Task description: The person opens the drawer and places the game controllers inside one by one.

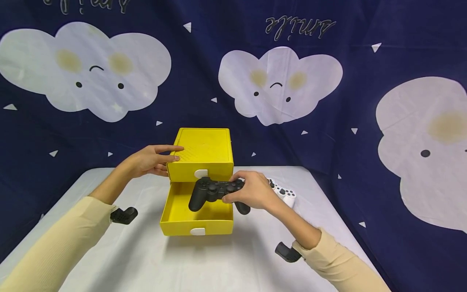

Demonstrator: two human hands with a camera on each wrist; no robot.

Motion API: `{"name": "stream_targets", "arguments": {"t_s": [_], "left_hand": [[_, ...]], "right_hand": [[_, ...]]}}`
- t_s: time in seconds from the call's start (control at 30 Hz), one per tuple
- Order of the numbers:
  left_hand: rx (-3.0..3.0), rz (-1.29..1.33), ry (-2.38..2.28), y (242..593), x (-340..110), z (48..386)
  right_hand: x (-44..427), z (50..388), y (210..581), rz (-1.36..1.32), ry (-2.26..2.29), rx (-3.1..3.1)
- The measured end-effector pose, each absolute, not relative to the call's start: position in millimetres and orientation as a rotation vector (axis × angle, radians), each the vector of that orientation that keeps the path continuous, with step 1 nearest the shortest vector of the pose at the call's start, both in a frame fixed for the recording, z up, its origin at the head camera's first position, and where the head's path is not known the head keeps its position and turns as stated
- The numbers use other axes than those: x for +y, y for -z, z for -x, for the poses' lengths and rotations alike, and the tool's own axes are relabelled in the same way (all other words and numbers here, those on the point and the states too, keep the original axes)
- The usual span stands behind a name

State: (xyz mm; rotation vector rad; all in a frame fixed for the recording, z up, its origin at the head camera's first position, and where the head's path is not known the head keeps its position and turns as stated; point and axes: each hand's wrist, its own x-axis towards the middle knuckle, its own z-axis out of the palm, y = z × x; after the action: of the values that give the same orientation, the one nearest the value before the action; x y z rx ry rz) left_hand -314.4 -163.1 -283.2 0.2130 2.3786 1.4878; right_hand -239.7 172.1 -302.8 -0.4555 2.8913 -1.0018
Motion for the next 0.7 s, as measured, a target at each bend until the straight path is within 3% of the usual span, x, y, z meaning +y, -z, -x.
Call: {"name": "stream_targets", "arguments": {"t_s": [0.7], "left_hand": [[2.380, -0.219, -1.499, 285, -163, 316]], "right_hand": [[140, 251, 320, 0.626, 0.918, 3.032]]}}
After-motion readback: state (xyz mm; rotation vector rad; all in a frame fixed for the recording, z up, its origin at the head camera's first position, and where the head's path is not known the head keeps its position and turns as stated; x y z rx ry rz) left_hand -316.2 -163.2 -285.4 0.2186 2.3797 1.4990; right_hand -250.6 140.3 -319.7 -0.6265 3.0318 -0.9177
